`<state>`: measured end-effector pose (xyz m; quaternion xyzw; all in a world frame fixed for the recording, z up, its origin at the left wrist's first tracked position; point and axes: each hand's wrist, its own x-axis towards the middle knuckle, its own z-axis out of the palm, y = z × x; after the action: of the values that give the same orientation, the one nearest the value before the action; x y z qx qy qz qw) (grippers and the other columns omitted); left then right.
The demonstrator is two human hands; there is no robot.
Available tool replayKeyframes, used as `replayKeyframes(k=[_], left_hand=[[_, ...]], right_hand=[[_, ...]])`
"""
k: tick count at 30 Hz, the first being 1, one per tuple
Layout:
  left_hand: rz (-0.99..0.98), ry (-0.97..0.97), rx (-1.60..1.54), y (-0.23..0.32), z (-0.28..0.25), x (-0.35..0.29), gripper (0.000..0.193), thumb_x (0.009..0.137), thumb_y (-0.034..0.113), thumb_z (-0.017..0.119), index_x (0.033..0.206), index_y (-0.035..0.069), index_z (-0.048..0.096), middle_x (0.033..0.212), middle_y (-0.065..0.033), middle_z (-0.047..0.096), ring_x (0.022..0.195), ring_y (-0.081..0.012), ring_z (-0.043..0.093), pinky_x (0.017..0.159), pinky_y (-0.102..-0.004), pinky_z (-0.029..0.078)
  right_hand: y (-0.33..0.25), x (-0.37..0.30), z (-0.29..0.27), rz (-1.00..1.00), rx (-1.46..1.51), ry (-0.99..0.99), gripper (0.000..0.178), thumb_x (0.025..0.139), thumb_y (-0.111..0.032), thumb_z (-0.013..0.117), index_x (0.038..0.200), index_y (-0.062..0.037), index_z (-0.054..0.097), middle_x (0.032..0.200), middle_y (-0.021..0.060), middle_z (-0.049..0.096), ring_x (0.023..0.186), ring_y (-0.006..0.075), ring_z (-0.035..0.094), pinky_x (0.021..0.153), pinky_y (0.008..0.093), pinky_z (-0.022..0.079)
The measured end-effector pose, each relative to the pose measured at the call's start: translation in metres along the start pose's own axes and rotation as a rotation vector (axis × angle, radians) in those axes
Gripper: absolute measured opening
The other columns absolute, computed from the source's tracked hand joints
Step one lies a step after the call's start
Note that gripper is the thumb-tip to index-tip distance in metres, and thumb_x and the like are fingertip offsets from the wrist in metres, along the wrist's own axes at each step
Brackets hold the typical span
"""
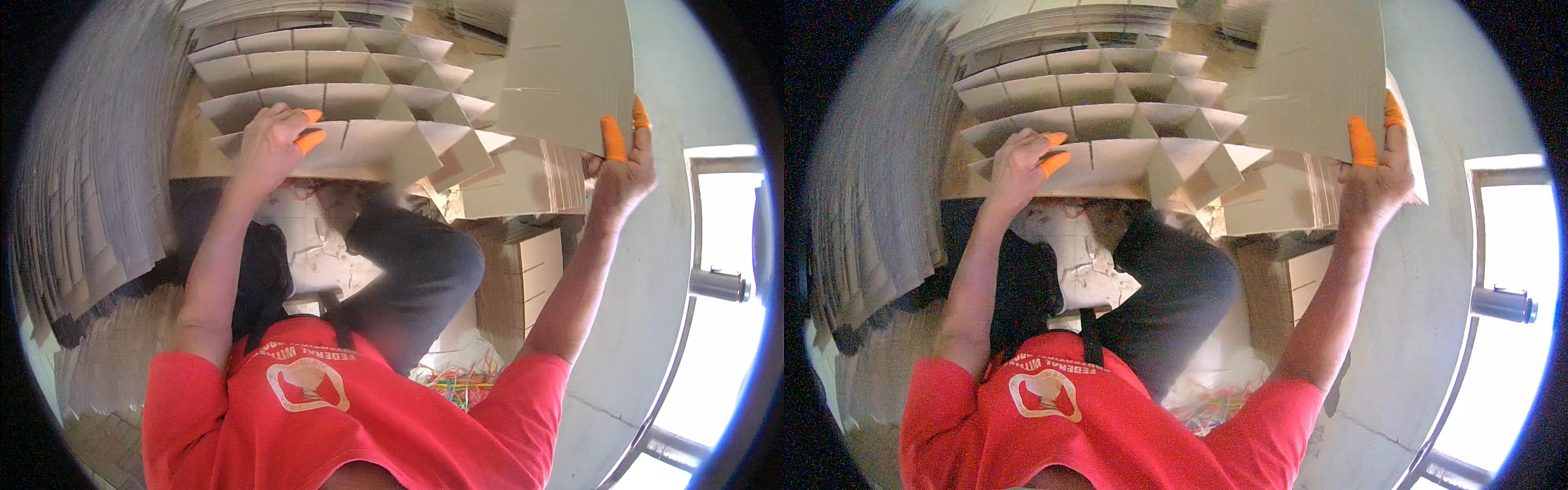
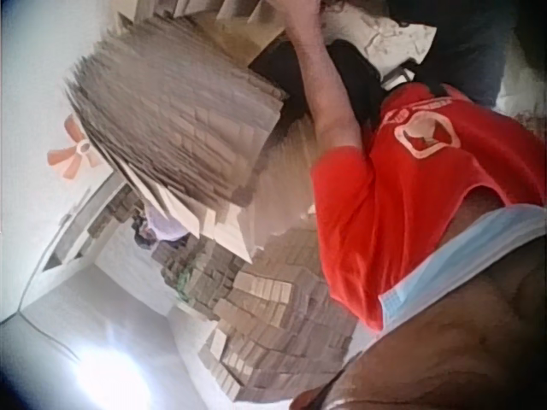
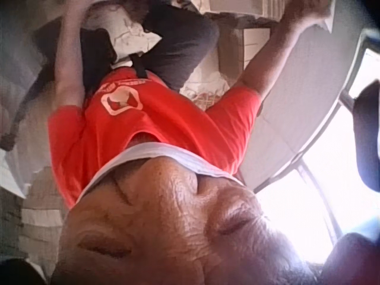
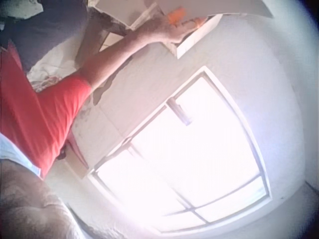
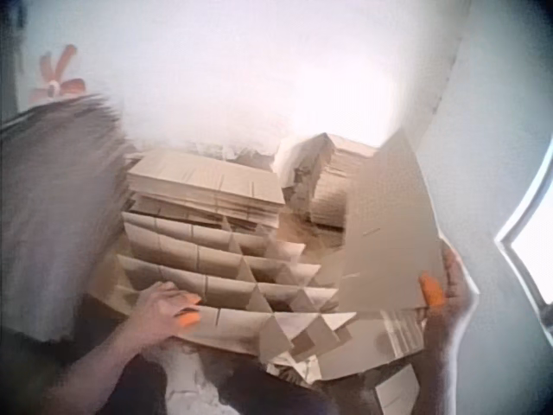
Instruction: The person repeatedly picks up flat cardboard pieces, folds them along pre-cut lines, and stacks the assembled boxes. The person handles the cardboard by hand and places finished units into a growing stack on the right.
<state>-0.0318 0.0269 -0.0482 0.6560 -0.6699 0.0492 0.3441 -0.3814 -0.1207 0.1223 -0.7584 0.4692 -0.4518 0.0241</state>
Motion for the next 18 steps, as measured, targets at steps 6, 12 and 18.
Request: replayKeyframes(k=[6, 12, 18], left_hand=[[0.048, 0.036, -0.085, -0.001, 0.000, -0.001, 0.015, 0.076, 0.015, 0.074, 0.087, 0.005, 0.070, 0.080, -0.0105, 0.069, 0.073, -0.0288, 0.064, 0.066, -0.0414, 0.052], [0.065, 0.030, -0.079, -0.004, 0.003, -0.003, 0.012, 0.078, 0.014, 0.073, 0.084, 0.004, 0.069, 0.079, -0.0119, 0.069, 0.074, -0.0291, 0.064, 0.065, -0.0416, 0.051], [0.042, 0.025, -0.071, -0.004, 0.001, -0.004, 0.014, 0.079, 0.016, 0.071, 0.086, 0.004, 0.068, 0.081, -0.0132, 0.069, 0.076, -0.0317, 0.064, 0.069, -0.0430, 0.051]], right_hand=[[-0.073, -0.013, 0.030, -0.169, 0.194, -0.203, 0.053, 0.083, -0.001, 0.071, 0.134, -0.0087, 0.058, 0.114, 0.0060, 0.070, 0.091, 0.0065, 0.063, 0.065, 0.0226, 0.056], [-0.089, -0.027, 0.061, -0.102, 0.286, -0.355, 0.051, 0.085, -0.007, 0.072, 0.134, -0.0103, 0.059, 0.087, 0.0055, 0.071, 0.068, 0.0045, 0.057, 0.060, 0.0260, 0.053], [-0.094, -0.026, 0.071, -0.184, 0.149, -0.324, 0.049, 0.086, -0.006, 0.070, 0.134, -0.0098, 0.059, 0.071, 0.0092, 0.063, 0.062, 0.0050, 0.050, 0.057, 0.0248, 0.048]])
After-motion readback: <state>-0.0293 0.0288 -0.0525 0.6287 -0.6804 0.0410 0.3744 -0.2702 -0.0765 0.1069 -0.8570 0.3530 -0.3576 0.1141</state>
